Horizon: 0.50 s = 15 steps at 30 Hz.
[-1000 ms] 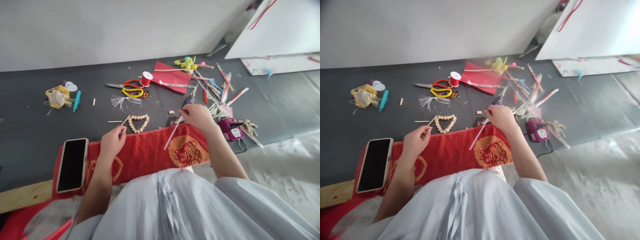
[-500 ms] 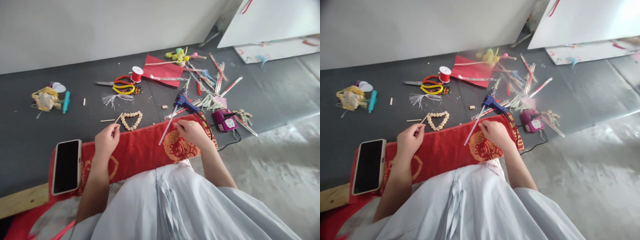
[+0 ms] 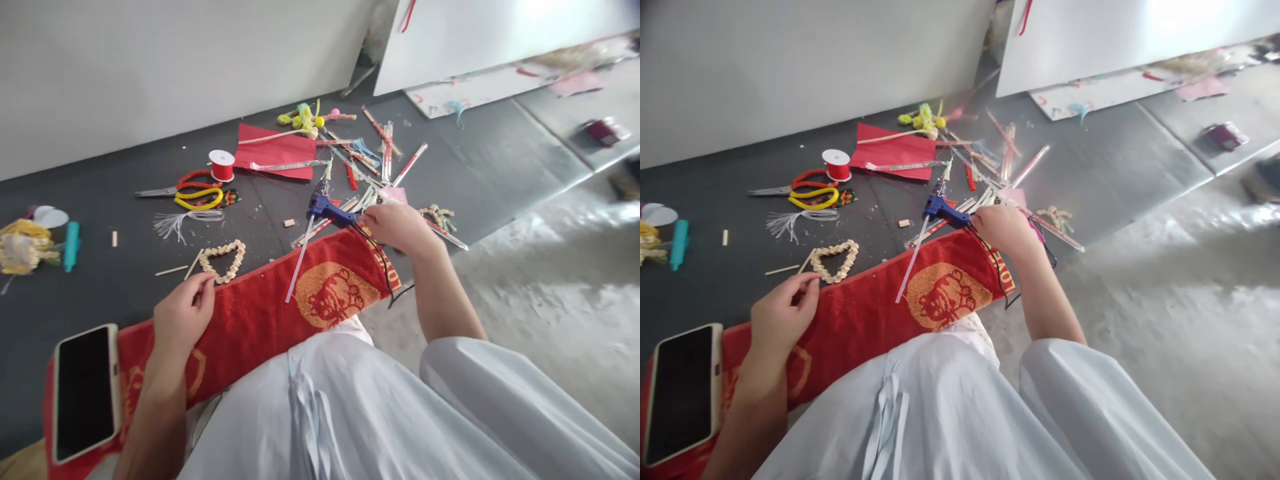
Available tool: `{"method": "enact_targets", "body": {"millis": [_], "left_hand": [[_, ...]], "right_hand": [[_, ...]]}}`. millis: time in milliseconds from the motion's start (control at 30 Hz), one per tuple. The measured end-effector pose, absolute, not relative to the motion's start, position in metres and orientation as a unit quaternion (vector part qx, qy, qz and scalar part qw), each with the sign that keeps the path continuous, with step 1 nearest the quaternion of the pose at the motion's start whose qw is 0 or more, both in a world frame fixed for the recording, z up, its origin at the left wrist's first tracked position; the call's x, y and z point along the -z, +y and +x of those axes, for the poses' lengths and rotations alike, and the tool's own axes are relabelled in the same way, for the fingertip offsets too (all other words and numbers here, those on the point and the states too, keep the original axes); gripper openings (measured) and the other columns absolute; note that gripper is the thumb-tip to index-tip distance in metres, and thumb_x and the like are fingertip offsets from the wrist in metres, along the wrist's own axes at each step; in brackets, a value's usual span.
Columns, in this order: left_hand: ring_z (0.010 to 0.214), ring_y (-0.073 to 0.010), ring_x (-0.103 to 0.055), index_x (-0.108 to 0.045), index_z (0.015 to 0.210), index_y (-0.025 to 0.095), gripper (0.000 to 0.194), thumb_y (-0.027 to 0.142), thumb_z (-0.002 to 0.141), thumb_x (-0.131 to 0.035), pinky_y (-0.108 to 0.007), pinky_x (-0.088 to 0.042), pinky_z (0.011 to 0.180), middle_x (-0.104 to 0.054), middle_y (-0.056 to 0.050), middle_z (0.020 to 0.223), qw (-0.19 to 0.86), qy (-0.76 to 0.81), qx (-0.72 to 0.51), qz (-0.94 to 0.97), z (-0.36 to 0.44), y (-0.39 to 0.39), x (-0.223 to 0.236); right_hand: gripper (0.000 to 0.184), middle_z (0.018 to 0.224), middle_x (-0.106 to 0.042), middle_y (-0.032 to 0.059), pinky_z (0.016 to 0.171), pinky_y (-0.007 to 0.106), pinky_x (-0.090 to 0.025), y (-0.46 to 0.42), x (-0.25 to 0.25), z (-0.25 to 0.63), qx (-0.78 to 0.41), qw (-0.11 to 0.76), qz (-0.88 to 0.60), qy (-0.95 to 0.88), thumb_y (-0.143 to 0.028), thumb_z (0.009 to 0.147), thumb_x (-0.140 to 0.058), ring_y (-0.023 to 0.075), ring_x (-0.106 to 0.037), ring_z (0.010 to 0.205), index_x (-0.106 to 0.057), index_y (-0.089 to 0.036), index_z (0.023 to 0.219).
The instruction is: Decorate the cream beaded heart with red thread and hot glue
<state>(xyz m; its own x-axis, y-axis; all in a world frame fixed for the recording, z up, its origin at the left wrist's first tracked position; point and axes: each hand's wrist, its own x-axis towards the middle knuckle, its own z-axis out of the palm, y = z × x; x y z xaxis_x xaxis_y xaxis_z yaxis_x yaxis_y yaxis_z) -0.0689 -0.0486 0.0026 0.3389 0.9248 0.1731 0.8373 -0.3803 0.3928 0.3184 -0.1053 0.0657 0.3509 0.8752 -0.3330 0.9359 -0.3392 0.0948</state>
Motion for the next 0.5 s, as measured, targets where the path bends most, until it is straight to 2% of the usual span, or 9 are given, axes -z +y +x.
{"method": "enact_targets", "body": {"millis": [167,333,500], "left_hand": [[0.057,-0.0100,-0.065,-0.077,0.094,0.020,0.020,0.028,0.091,-0.059,-0.020,-0.047,0.060,-0.078,0.000,0.076,0.097,0.498,-0.240,0.828,-0.050,-0.051,-0.008],[0.057,-0.0095,-0.066,-0.077,0.093,0.019,0.021,0.028,0.093,-0.058,-0.018,-0.048,0.060,-0.079,-0.001,0.079,0.100,0.463,-0.255,0.843,-0.029,-0.050,-0.008],[0.055,-0.0085,-0.065,-0.076,0.096,0.019,0.017,0.023,0.094,-0.060,-0.017,-0.048,0.058,-0.079,0.001,0.077,0.103,0.423,-0.252,0.864,-0.013,-0.048,-0.006]], "right_hand": [[0.037,0.125,-0.074,0.0170,0.082,0.037,-0.048,-0.080,-0.075,0.368,0.130,0.169,0.816,0.537,-0.025,0.099,-0.044,0.0327,-0.069,0.112,-0.075,-0.016,0.117],[0.035,0.125,-0.075,0.0117,0.082,0.035,-0.048,-0.076,-0.073,0.394,0.161,0.160,0.812,0.538,-0.021,0.094,-0.051,0.0285,-0.069,0.106,-0.075,-0.022,0.119],[0.039,0.124,-0.076,0.0088,0.082,0.035,-0.046,-0.086,-0.075,0.418,0.145,0.111,0.833,0.523,-0.016,0.092,-0.047,0.0266,-0.068,0.108,-0.076,-0.022,0.118]]}}
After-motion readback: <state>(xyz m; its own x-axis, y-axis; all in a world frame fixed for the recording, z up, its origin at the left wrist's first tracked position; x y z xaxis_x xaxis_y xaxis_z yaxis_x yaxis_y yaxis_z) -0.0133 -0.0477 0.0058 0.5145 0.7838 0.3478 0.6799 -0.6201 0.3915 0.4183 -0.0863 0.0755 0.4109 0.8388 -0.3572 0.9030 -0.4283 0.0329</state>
